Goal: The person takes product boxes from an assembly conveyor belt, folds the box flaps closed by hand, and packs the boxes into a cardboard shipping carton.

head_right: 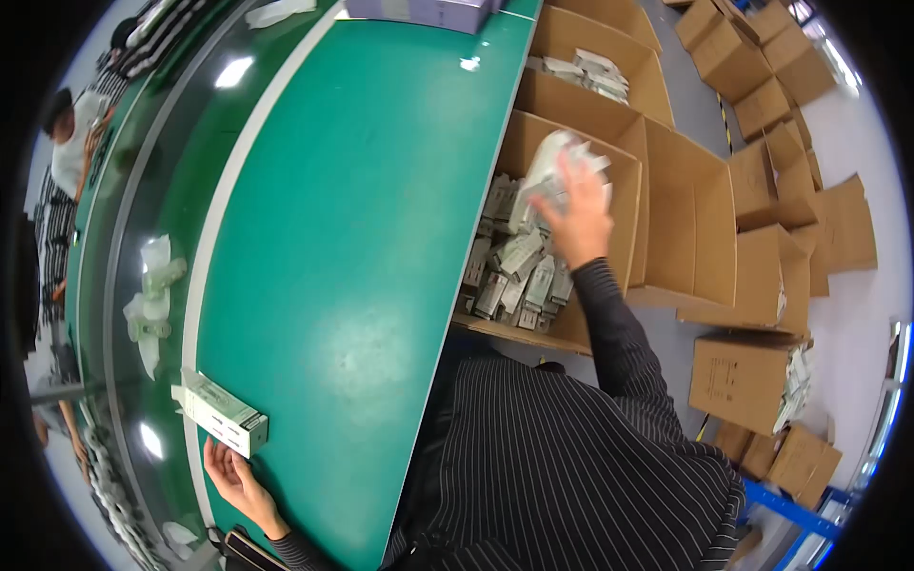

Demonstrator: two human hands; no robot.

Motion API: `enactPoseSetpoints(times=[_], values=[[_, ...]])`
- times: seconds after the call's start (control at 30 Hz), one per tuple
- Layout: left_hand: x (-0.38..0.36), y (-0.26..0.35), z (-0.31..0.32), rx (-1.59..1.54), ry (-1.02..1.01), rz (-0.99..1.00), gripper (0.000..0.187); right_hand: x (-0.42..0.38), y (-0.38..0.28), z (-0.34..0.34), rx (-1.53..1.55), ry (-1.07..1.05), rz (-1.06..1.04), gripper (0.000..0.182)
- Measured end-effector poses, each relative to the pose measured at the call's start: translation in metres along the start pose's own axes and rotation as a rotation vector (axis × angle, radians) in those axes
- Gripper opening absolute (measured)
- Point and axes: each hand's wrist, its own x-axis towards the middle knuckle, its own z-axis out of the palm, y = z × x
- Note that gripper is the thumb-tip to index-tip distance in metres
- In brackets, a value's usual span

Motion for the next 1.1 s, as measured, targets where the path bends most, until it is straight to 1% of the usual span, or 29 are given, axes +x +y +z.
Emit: enactPoseSetpoints(times=[0.03, 0.1, 0.17, 0.2, 0.27, 0.33, 0.43, 0.47, 0.5, 0.6, 0.63, 0.73, 0.83, 0.9, 1.0, 1.03, 1.1], values=[[0.000, 0.000, 0.000, 0.013, -0.022, 0.011, 0.045, -0.025, -0.007, 0.024, -0.055, -0.167, 0.050, 0.084], [0.000, -0.001, 0.002, 0.052, 0.001, -0.008, 0.043, -0.073, -0.002, 0.086, -0.088, -0.432, -0.071, 0.083], [0.001, -0.005, 0.004, 0.065, 0.015, -0.003, 0.040, -0.105, -0.020, 0.118, -0.272, -0.771, -0.070, 0.084], [0.000, -0.005, 0.003, 0.075, 0.013, 0.004, 0.040, -0.117, -0.021, 0.130, -0.260, -0.773, -0.066, 0.084], [-0.002, -0.005, 0.003, 0.104, 0.014, -0.004, 0.041, -0.133, -0.028, 0.159, -0.151, -0.728, -0.240, 0.081], [-0.004, -0.008, 0.003, 0.133, 0.024, 0.004, 0.041, -0.136, -0.032, 0.183, -0.150, -0.731, -0.219, 0.081], [-0.006, -0.011, 0.004, 0.168, 0.041, 0.013, 0.040, -0.145, -0.030, 0.218, -0.226, -0.657, -0.054, 0.084], [-0.006, -0.010, 0.006, 0.176, 0.048, 0.018, 0.040, -0.150, -0.027, 0.227, -0.225, -0.654, -0.031, 0.087], [-0.006, -0.008, 0.006, 0.181, 0.049, 0.023, 0.040, -0.152, -0.027, 0.229, -0.219, -0.653, -0.029, 0.087], [-0.004, -0.008, 0.007, 0.191, 0.057, 0.011, 0.040, -0.158, -0.027, 0.234, -0.295, -0.624, -0.174, 0.086], [-0.005, -0.012, 0.005, 0.190, 0.050, 0.015, 0.040, -0.169, -0.032, 0.234, -0.296, -0.624, -0.166, 0.086], [-0.006, -0.015, 0.005, 0.210, 0.083, 0.003, 0.040, -0.195, -0.049, 0.240, -0.180, -0.752, -0.088, 0.085], [-0.006, -0.009, 0.010, 0.207, 0.096, -0.011, 0.039, -0.177, -0.030, 0.250, -0.089, -0.791, -0.144, 0.083], [-0.012, -0.004, 0.009, 0.216, 0.100, -0.030, 0.039, -0.183, -0.018, 0.248, -0.040, -0.826, -0.175, 0.083], [-0.011, -0.002, 0.008, 0.227, 0.089, -0.017, 0.039, -0.179, -0.031, 0.244, -0.097, -0.770, -0.150, 0.082], [-0.010, -0.010, 0.004, 0.198, 0.088, -0.025, 0.039, -0.176, -0.038, 0.245, -0.087, -0.766, -0.153, 0.082], [-0.008, -0.012, 0.002, 0.224, 0.095, -0.019, 0.039, -0.168, -0.041, 0.233, -0.121, -0.800, -0.246, 0.078]])
